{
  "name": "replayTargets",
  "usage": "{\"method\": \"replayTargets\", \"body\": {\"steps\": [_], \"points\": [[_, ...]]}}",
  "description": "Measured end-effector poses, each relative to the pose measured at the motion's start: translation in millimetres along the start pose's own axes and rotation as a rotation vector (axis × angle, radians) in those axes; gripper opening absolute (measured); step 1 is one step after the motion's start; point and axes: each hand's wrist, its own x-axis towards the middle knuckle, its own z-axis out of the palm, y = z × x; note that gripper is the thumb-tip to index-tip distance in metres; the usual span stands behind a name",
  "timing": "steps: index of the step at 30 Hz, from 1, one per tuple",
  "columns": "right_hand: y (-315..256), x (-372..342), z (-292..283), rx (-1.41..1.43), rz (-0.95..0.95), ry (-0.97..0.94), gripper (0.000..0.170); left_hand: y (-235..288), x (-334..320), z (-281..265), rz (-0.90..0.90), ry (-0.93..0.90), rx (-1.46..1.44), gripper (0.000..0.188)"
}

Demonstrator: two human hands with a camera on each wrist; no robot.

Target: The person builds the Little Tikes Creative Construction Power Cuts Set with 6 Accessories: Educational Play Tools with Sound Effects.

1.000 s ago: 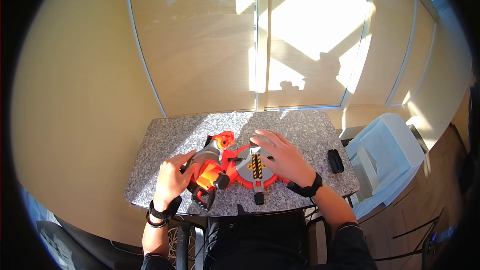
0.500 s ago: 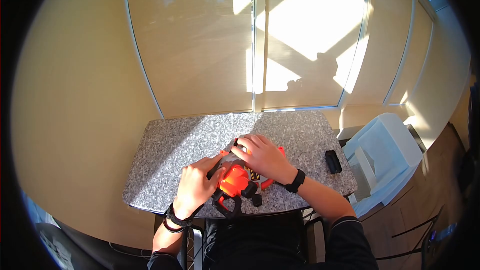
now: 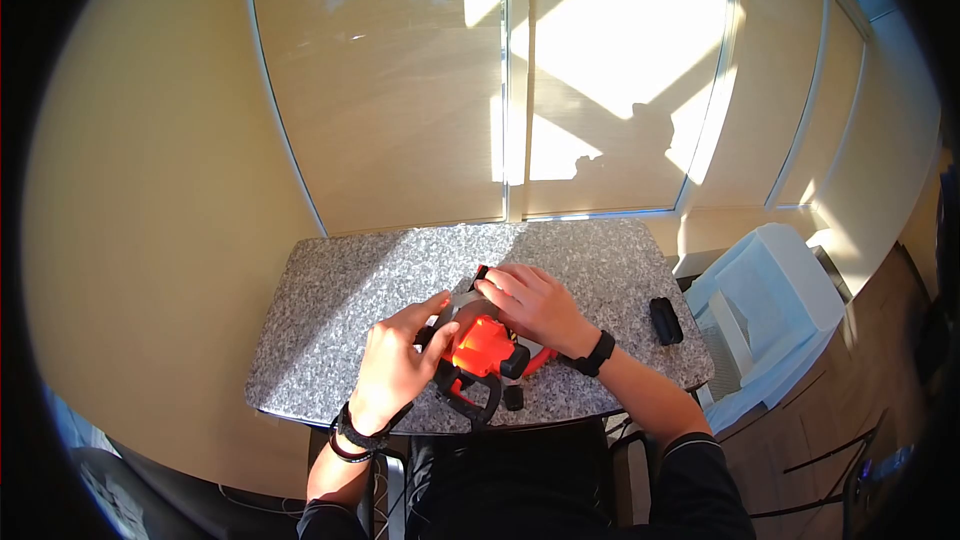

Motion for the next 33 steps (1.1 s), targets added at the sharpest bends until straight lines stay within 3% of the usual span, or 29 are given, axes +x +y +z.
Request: {"method": "replayTargets", "body": {"steps": [5, 11, 15, 18, 21, 23, 25, 29, 33], "points": [[8.2, 0.8, -6.0, 0.152, 0.141, 0.023, 0.047, 2.5, 3.7, -4.6, -0.087, 0.087, -0.28, 0.042], [27.9, 3.0, 1.7, 0.29, 0.295, 0.103, 0.048, -18.3, 8.3, 2.7, -0.146, 0.059, -0.182, 0.041], [42.6, 2.3, 19.1, 0.324, 0.46, 0.013, 0.05, -42.5, 3.7, 26.3, -0.184, -0.012, -0.155, 0.037], [56.2, -10.5, 41.1, 0.539, 0.695, 0.023, 0.05, -62.2, -6.9, 44.6, -0.172, -0.072, -0.066, 0.038], [67.3, -18.8, 57.8, 0.374, 0.654, -0.102, 0.041, -57.1, -9.4, 52.3, -0.206, -0.144, 0.009, 0.037], [68.4, -18.4, 62.6, 0.422, 0.641, -0.049, 0.031, -56.8, -13.3, 57.4, -0.131, -0.215, 0.065, 0.034], [65.7, -19.6, 54.4, 0.45, 0.745, -0.135, 0.012, -74.7, -19.1, 72.7, -0.086, -0.213, 0.089, 0.033], [74.0, -28.1, 70.8, 0.444, 0.673, -0.07, 0.013, -78.3, -24.1, 78.6, -0.081, -0.369, 0.088, 0.033], [94.2, -41.4, 99.3, 0.531, 0.662, -0.175, 0.019, -81.4, -28.2, 84.3, -0.055, -0.402, 0.128, 0.031]]}}
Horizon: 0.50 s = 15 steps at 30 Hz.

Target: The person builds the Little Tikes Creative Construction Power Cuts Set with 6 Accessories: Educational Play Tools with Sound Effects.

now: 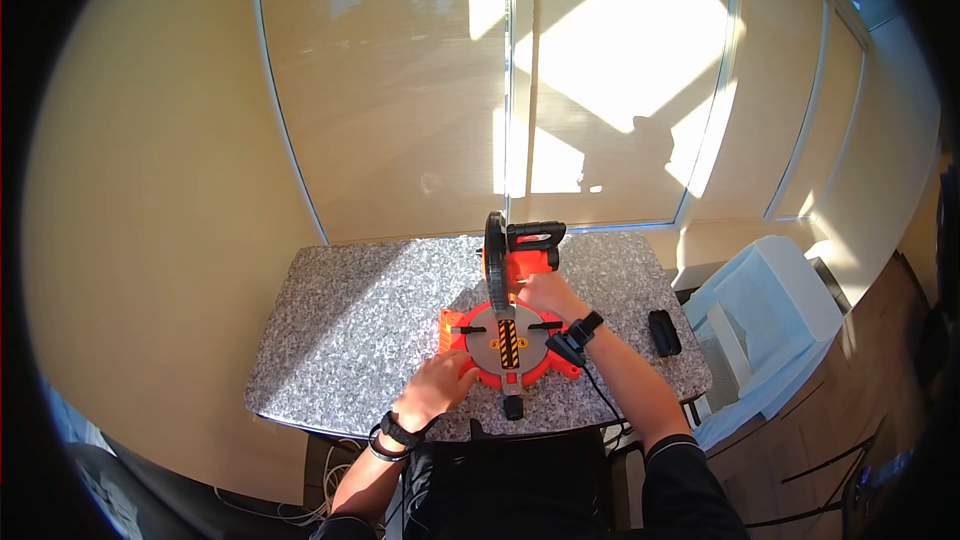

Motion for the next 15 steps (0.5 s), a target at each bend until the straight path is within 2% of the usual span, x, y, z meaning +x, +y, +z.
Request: {"method": "replayTargets", "body": {"steps": [3, 6, 8, 10, 12, 14, 15], "points": [[44.3, 8.8, 21.5, 0.021, -0.044, -0.014, 0.024, 2.6, -0.2, -1.9, -0.013, -0.009, 0.019, 0.03], [62.4, 10.5, 28.0, -0.009, -0.048, -0.049, 0.029, 0.0, -0.2, 0.2, -0.008, -0.007, 0.03, 0.029], [53.8, 9.7, 24.8, -0.069, -0.026, -0.078, 0.03, -3.5, 0.3, 3.8, -0.008, -0.007, 0.038, 0.029], [37.6, 6.9, 19.0, 0.178, 0.033, -0.023, 0.031, -4.6, -0.2, 4.8, -0.01, -0.011, 0.047, 0.029], [0.1, -0.5, 2.2, 0.189, 0.0, -0.006, 0.029, -4.8, -0.4, 4.8, -0.014, -0.012, 0.049, 0.029], [-13.6, -2.2, -3.9, 0.2, -0.033, 0.011, 0.028, -5.4, -0.3, 5.2, -0.008, -0.009, 0.046, 0.029], [-16.1, -2.3, -4.5, 0.321, -0.023, 0.022, 0.03, -5.9, -0.4, 5.4, -0.003, -0.007, 0.042, 0.029]]}}
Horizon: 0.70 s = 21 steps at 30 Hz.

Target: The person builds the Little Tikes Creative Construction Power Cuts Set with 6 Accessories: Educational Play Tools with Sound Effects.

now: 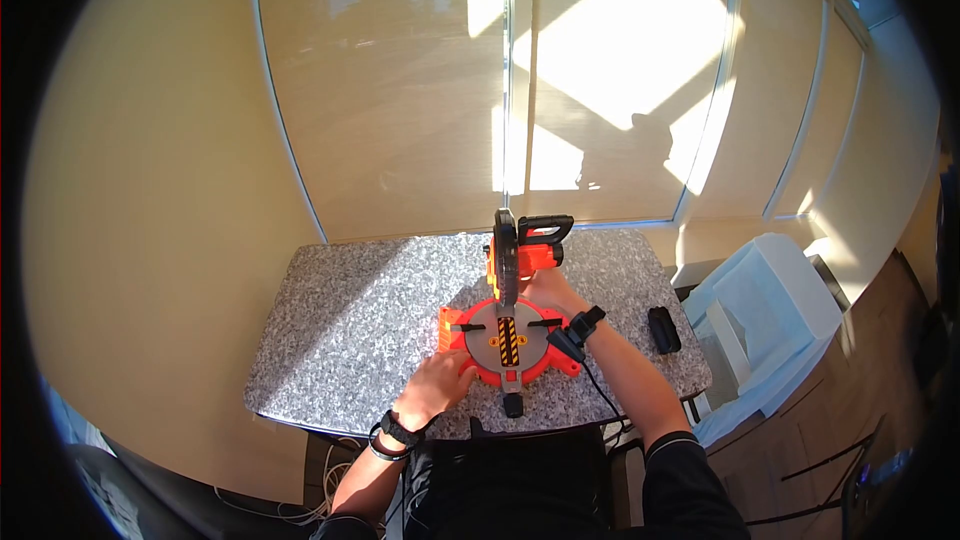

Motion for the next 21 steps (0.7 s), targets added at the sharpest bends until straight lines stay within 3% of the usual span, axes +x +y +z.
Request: {"method": "replayTargets", "body": {"steps": [1, 5, 11, 13, 16, 21], "points": [[0.1, 0.0, 0.0, 0.122, 0.01, 0.014, 0.033, -0.8, -0.2, 0.8, 0.0, -0.002, 0.0, 0.029], [31.1, 10.4, 1.6, 0.17, -0.044, -0.023, 0.037, -0.6, -0.3, 0.6, 0.006, 0.031, -0.012, 0.027], [31.3, 5.2, -9.9, -0.003, -0.045, -0.097, 0.031, 3.2, 0.4, -3.6, -0.016, 0.014, -0.02, 0.026], [12.2, 1.1, -13.8, -0.448, 0.064, -0.188, 0.017, 4.9, 0.4, -4.6, -0.023, 0.009, -0.019, 0.027], [30.3, 0.0, -5.1, -0.28, -0.056, -0.15, 0.017, 6.1, 0.6, -5.7, -0.035, -0.006, 0.001, 0.026], [34.5, -2.6, -4.8, -0.167, -0.03, -0.141, 0.017, 5.7, -0.1, -5.0, -0.042, -0.009, -0.001, 0.026]]}}
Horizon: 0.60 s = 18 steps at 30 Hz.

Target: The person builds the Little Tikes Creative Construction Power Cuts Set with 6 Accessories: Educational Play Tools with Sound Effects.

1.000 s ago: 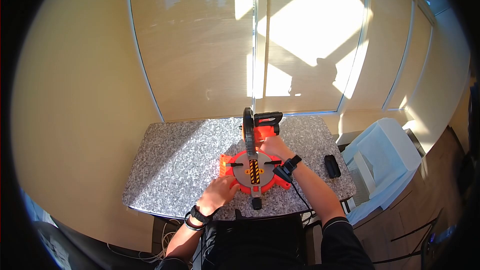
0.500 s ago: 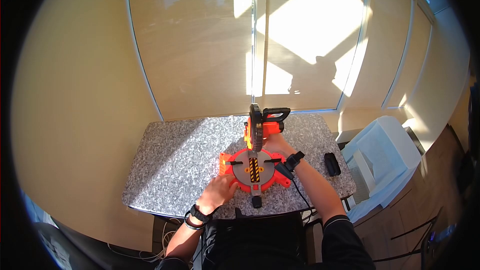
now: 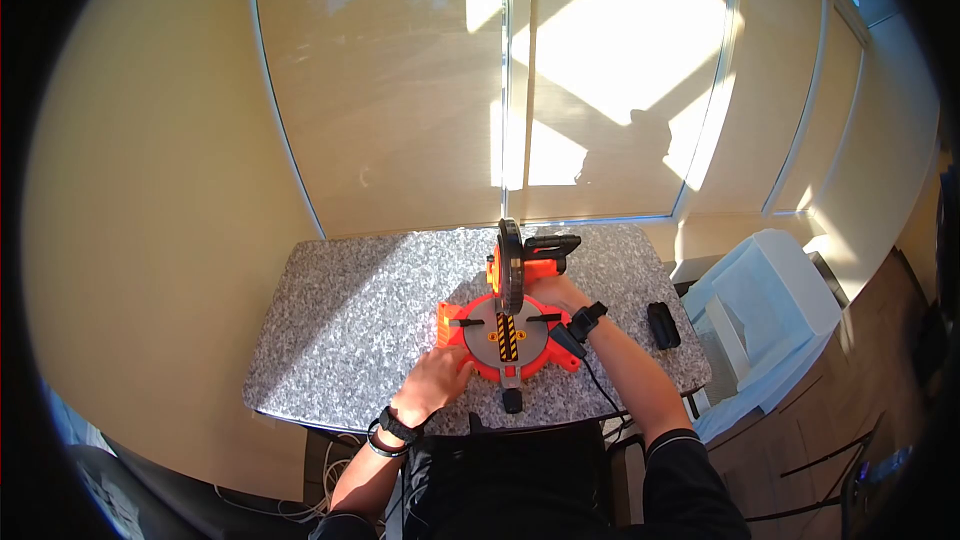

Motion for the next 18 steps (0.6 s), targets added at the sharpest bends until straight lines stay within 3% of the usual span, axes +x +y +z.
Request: {"method": "replayTargets", "body": {"steps": [10, 18], "points": [[-43.1, -12.9, -13.5, 0.077, 0.258, -0.091, 0.017, 2.2, -1.5, 4.0, 0.02, 0.023, 0.035, 0.024], [-30.6, -12.7, -7.1, 0.078, 0.158, -0.113, 0.019, 4.2, -2.7, 7.8, 0.009, 0.034, 0.08, 0.024]]}}
